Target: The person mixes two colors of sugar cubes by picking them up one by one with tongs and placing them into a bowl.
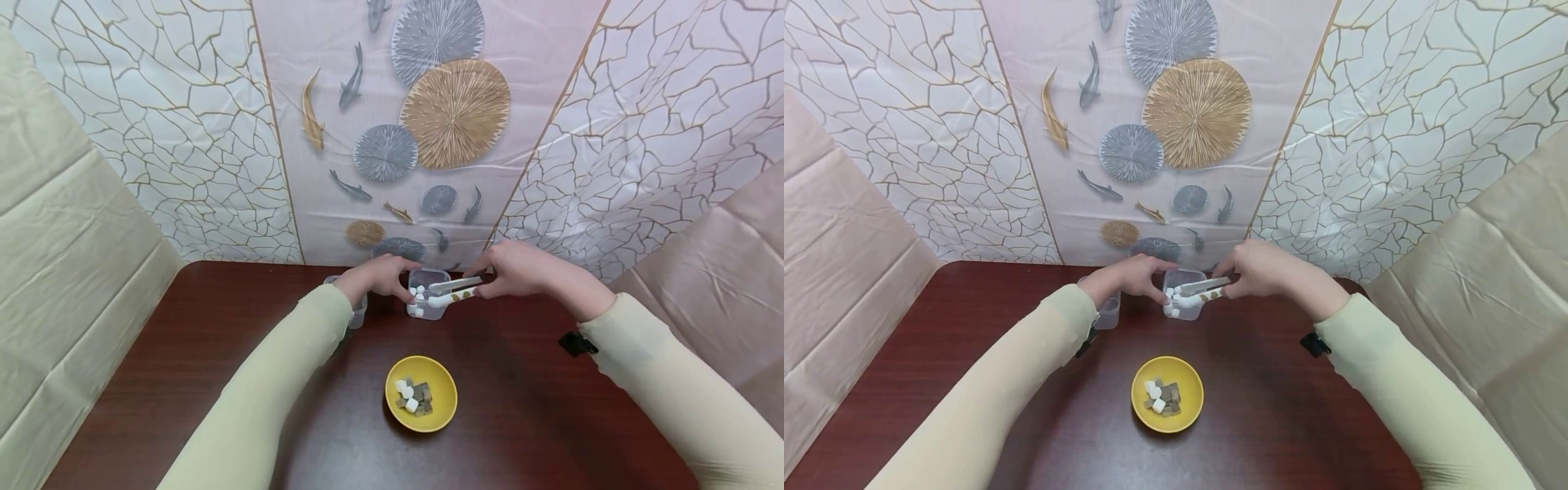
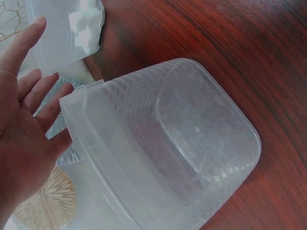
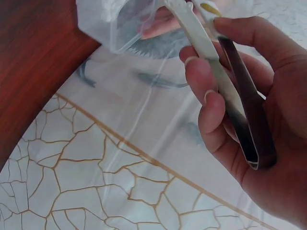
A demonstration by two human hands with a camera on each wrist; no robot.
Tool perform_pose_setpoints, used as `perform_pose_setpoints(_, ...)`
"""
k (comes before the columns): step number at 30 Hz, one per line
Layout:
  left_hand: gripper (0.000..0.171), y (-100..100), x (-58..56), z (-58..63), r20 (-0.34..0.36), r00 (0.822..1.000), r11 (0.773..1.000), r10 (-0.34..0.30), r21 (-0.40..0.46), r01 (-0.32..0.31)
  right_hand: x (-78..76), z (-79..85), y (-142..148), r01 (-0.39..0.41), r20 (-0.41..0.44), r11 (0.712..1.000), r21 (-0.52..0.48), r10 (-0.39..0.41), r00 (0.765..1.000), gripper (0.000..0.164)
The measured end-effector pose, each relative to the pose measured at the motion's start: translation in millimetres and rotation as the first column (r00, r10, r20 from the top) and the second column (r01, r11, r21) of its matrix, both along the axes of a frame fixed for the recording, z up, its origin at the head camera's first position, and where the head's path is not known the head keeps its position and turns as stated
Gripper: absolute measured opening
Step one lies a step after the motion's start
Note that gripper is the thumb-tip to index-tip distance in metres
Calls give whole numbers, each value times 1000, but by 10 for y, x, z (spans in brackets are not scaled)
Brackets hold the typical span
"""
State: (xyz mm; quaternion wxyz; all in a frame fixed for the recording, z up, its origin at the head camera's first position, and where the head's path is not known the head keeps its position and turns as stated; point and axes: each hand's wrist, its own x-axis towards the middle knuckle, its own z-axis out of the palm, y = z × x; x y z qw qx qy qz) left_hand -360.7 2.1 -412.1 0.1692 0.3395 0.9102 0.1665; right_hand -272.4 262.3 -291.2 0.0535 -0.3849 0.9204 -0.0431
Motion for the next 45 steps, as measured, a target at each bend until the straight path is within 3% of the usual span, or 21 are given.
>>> perform_pose_setpoints(5,81,-3,4,7,2,1000,1000,4,-4,-4,-169,-57,-70,45,-104,996,75,-37,994,25)
perform_pose_setpoints(10,81,-6,24,19,15,1000,1000,18,4,-18,-359,-226,-161,79,-175,982,172,-49,983,26)
perform_pose_setpoints(19,81,-5,8,-5,16,1000,1000,9,11,-9,-507,-435,-385,94,-211,927,362,-17,977,15)
perform_pose_setpoints(23,81,0,7,-11,6,1000,1000,-2,12,2,-553,-492,-445,104,-165,917,386,-43,985,17)
perform_pose_setpoints(29,81,-6,10,7,15,1000,1000,4,18,-4,-608,-500,-510,105,-79,909,403,-80,994,4)
perform_pose_setpoints(37,81,-4,13,9,18,1000,1000,2,19,-2,-646,-517,-579,141,-40,886,441,-137,990,24)
perform_pose_setpoints(45,80,-5,6,0,6,1000,1000,-4,18,4,-702,-584,-650,128,-24,868,480,-133,991,14)
